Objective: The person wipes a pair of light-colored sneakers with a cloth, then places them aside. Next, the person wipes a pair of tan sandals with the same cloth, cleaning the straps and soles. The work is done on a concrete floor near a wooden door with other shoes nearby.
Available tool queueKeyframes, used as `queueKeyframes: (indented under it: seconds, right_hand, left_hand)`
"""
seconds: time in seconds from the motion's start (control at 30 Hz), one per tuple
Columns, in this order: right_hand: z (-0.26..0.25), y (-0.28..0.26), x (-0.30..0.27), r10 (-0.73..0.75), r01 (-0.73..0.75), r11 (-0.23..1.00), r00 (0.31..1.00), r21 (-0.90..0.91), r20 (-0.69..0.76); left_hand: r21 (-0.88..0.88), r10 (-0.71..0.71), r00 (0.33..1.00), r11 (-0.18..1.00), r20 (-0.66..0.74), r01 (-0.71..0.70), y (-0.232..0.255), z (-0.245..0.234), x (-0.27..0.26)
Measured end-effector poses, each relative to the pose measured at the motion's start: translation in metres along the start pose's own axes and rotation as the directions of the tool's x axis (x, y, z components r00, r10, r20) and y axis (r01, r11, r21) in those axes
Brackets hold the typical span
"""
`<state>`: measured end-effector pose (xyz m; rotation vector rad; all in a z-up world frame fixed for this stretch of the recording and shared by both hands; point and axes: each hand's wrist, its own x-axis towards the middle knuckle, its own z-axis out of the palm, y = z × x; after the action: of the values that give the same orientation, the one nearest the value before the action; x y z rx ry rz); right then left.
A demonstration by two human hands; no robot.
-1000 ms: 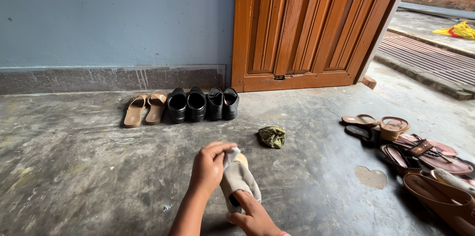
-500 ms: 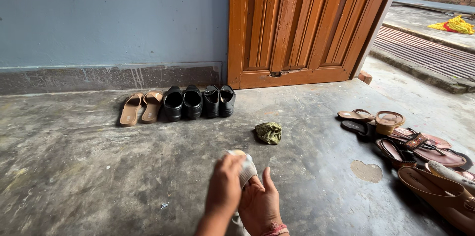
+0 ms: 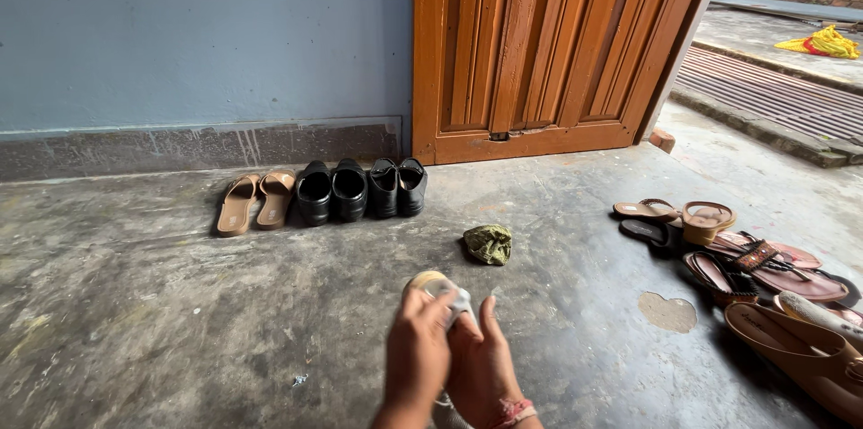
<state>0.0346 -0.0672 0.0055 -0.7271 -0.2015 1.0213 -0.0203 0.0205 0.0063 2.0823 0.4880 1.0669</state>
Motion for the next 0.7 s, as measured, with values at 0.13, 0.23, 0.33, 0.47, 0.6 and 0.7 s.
queueKeyframes:
  seconds: [0.13,0.23,0.33,0.47,0.6,0.7]
  right_hand:
    - [-0.002,-0.001,-0.003,0.02,-0.02,1.0,1.0,0.017,0.016]
    - [0.004,0.009,0.0,0.027,-0.026,0.999,0.998,-0.02,0.063]
    - [0.006,0.009,-0.001,0.042,-0.038,0.998,0.997,-0.057,0.062]
    - [0.007,-0.002,0.0,0.034,-0.033,0.998,0.999,-0.05,0.031]
    - [-0.001,0.0,0.002,0.035,-0.033,0.998,0.999,-0.056,0.037]
    - [-0.006,0.013,0.008,-0.005,0.009,1.0,0.987,-0.029,0.158]
  left_hand:
    - [0.054,0.114,0.993,0.992,-0.011,-0.113,-0.001,-0.001,-0.003]
    - [0.184,0.152,0.986,0.973,-0.062,-0.138,-0.013,-0.024,0.023]
    - [0.143,0.135,0.987,0.982,-0.092,-0.121,-0.015,-0.028,0.029]
    - [0.073,0.042,0.999,0.997,-0.024,-0.04,-0.002,-0.005,0.003]
    - [0.102,0.038,0.999,0.994,0.016,-0.04,-0.006,0.0,-0.001]
    - [0.171,0.223,0.967,0.964,-0.122,-0.201,-0.018,-0.019,0.017]
